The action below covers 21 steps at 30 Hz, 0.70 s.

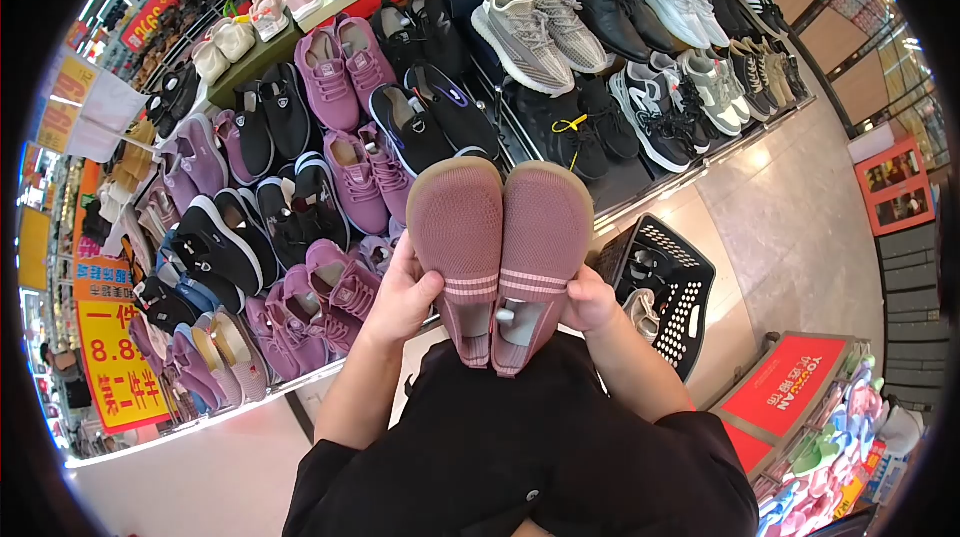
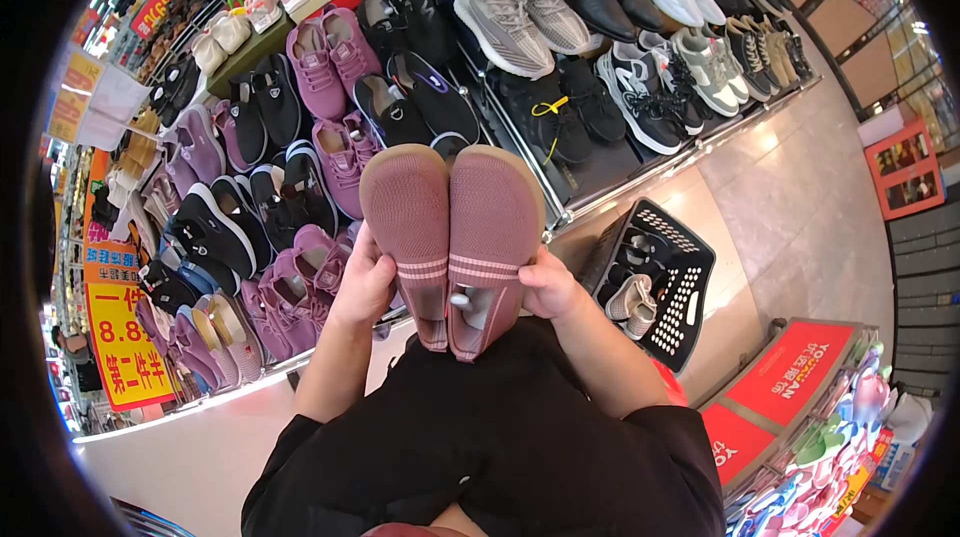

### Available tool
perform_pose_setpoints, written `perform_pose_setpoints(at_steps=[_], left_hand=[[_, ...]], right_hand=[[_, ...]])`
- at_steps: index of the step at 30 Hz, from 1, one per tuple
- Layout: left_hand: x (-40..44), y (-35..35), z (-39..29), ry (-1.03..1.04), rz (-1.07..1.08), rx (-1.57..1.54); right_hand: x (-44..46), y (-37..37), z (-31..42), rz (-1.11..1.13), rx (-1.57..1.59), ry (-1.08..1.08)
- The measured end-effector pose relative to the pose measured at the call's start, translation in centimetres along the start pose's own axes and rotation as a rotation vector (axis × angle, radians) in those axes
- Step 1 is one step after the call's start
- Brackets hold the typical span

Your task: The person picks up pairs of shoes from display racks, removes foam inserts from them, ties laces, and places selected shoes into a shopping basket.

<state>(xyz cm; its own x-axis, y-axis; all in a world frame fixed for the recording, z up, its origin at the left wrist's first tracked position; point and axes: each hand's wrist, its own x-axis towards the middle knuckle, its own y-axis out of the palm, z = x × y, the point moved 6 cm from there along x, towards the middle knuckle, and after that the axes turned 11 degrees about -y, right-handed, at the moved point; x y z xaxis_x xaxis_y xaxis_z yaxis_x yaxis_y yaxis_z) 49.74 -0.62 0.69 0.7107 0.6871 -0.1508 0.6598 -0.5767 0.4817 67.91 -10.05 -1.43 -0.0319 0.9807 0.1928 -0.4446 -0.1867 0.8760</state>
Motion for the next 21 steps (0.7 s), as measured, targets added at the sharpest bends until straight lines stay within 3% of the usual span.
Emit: perform_pose_setpoints(at_steps=[10,13,15,18,21], left_hand=[[-0.1,-0.1,0.1,-0.003,-0.045,0.015],[-0.1,0.5,-1.0,0.08,-0.082,0.118],[-0.8,0.4,-2.4,0.212,-0.3,0.304],[-1.4,-1.6,-1.3,0.064,-0.423,0.33],[-1.3,-2.8,-0.4,0.002,-0.381,0.36]], right_hand=[[0.2,-0.2,-0.2,0.008,-0.082,0.004],[0.2,-0.7,-0.2,-0.037,-0.071,-0.029],[0.2,-1.3,-0.3,-0.048,-0.144,-0.046],[0.4,-1.7,-1.0,-0.042,-0.236,-0.083],[0.8,-0.8,-1.0,-0.017,-0.359,-0.133]])
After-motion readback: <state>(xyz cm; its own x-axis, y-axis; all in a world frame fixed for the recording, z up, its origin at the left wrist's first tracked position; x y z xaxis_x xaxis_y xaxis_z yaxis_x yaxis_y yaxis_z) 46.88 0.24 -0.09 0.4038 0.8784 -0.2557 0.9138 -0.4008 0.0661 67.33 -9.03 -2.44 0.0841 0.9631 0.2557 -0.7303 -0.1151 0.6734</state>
